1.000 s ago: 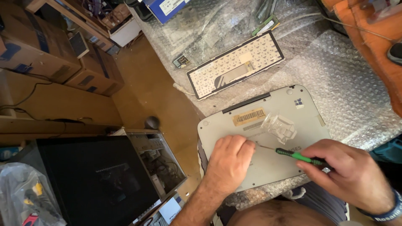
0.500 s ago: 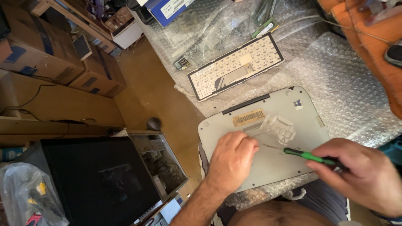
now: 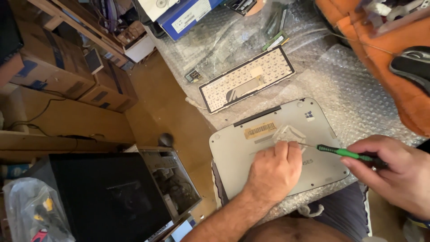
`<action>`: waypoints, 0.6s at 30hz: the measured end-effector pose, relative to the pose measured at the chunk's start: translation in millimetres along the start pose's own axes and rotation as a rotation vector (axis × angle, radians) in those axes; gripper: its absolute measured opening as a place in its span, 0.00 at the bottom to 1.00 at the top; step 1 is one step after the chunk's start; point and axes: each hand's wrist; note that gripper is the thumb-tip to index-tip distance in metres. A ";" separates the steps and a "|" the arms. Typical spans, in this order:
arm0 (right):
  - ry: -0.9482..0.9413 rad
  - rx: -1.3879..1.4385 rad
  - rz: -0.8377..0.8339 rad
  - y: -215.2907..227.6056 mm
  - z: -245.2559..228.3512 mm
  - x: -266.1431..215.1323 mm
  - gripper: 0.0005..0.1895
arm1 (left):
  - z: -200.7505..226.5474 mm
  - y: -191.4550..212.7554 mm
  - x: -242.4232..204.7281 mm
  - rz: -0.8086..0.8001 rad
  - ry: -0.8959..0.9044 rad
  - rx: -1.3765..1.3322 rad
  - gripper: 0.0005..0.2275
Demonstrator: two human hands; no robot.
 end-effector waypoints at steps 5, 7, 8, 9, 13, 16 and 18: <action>-0.059 -0.073 -0.015 -10.2 13.9 -5.4 0.13 | -2.6 -1.2 -2.8 0.026 0.032 0.015 0.05; -0.089 -0.100 -0.039 -8.7 13.6 -5.5 0.14 | -4.0 1.4 -8.2 0.006 0.038 -0.028 0.07; -0.049 -0.079 -0.018 -7.6 12.3 -4.5 0.13 | -5.3 4.1 -9.6 -0.005 0.066 -0.083 0.06; -0.008 -0.059 0.004 -6.5 10.9 -3.6 0.13 | -6.8 6.9 -11.0 -0.017 0.094 -0.138 0.06; -0.010 -0.061 -0.015 -3.3 7.9 -3.4 0.12 | -8.0 3.0 -12.2 0.032 0.095 -0.128 0.06; 0.020 -0.048 0.000 -1.7 3.3 -2.2 0.13 | -4.4 -1.5 -6.7 -0.005 0.042 -0.188 0.08; 0.051 -0.043 -0.012 2.7 -3.1 -0.2 0.15 | -1.8 -0.4 -0.6 0.011 0.015 -0.077 0.13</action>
Point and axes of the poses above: each hand's wrist, its own x-axis towards the middle knuckle, its own y-axis out of the back of the hand, z = x × y, and after that the axes turned 2 degrees about y, right-handed
